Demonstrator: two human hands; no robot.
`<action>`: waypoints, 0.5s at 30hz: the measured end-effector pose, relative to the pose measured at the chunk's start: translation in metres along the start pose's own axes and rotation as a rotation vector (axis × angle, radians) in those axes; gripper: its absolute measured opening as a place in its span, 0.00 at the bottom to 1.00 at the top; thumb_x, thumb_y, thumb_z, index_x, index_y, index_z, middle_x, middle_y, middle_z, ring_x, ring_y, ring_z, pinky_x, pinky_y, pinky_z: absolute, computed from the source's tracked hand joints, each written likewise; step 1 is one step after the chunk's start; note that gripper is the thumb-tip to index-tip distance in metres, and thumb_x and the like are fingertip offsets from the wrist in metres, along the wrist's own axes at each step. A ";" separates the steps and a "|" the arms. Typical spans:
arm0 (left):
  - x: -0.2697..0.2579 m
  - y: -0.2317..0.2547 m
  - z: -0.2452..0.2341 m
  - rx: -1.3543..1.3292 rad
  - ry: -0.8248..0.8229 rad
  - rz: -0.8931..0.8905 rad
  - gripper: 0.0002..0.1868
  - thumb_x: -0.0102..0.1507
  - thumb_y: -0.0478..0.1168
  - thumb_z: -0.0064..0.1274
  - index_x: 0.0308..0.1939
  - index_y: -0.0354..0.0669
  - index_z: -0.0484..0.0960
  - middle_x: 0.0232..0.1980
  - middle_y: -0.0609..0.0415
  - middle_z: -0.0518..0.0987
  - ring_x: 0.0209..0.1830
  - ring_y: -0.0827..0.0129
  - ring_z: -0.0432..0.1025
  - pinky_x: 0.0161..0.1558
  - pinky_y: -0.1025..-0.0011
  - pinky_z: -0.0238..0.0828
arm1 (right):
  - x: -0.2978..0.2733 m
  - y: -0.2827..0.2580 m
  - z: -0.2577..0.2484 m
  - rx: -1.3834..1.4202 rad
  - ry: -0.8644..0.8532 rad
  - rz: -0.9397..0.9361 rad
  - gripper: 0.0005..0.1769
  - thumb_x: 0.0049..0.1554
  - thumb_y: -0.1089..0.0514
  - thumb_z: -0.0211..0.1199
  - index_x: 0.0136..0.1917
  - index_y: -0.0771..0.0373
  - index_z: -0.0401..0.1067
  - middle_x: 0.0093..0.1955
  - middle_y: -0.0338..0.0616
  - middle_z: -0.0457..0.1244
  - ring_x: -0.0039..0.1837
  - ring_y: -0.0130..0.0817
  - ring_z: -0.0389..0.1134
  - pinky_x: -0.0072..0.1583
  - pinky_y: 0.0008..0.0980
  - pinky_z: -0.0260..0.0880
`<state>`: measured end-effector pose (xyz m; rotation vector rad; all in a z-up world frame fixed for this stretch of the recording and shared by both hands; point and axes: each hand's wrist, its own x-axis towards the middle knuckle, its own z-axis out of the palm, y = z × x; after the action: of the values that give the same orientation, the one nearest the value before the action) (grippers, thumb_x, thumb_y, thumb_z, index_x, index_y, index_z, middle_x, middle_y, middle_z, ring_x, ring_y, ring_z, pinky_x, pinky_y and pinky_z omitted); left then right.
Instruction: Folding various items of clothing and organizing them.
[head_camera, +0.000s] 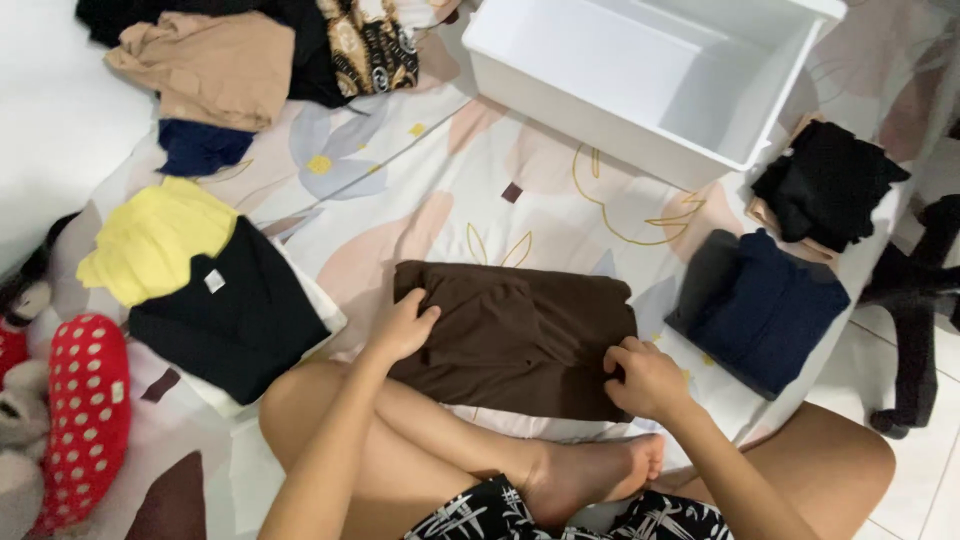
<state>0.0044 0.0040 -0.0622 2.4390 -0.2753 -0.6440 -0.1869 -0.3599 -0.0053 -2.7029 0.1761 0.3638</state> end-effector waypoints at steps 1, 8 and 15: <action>0.003 -0.002 0.002 0.022 0.020 0.009 0.30 0.66 0.52 0.51 0.66 0.37 0.70 0.63 0.35 0.75 0.63 0.44 0.69 0.61 0.57 0.65 | 0.001 -0.008 -0.011 -0.008 -0.066 0.057 0.14 0.43 0.53 0.72 0.44 0.53 0.75 0.46 0.46 0.64 0.55 0.49 0.65 0.55 0.46 0.67; -0.010 0.017 -0.011 -0.160 0.097 -0.072 0.22 0.65 0.48 0.54 0.57 0.37 0.79 0.49 0.38 0.83 0.49 0.48 0.79 0.51 0.58 0.74 | 0.025 -0.095 -0.013 0.260 0.386 -0.336 0.28 0.41 0.53 0.71 0.54 0.65 0.74 0.50 0.52 0.65 0.53 0.55 0.66 0.52 0.50 0.66; -0.055 0.044 -0.049 -0.092 0.250 0.080 0.18 0.65 0.43 0.53 0.56 0.41 0.78 0.46 0.40 0.83 0.45 0.46 0.77 0.47 0.55 0.73 | 0.017 -0.109 -0.007 0.255 0.321 -0.368 0.11 0.49 0.64 0.63 0.48 0.62 0.77 0.43 0.48 0.66 0.49 0.50 0.68 0.52 0.45 0.69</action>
<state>-0.0201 0.0113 0.0199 2.3762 -0.2345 -0.3058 -0.1503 -0.2646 0.0376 -2.4541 -0.1750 -0.1900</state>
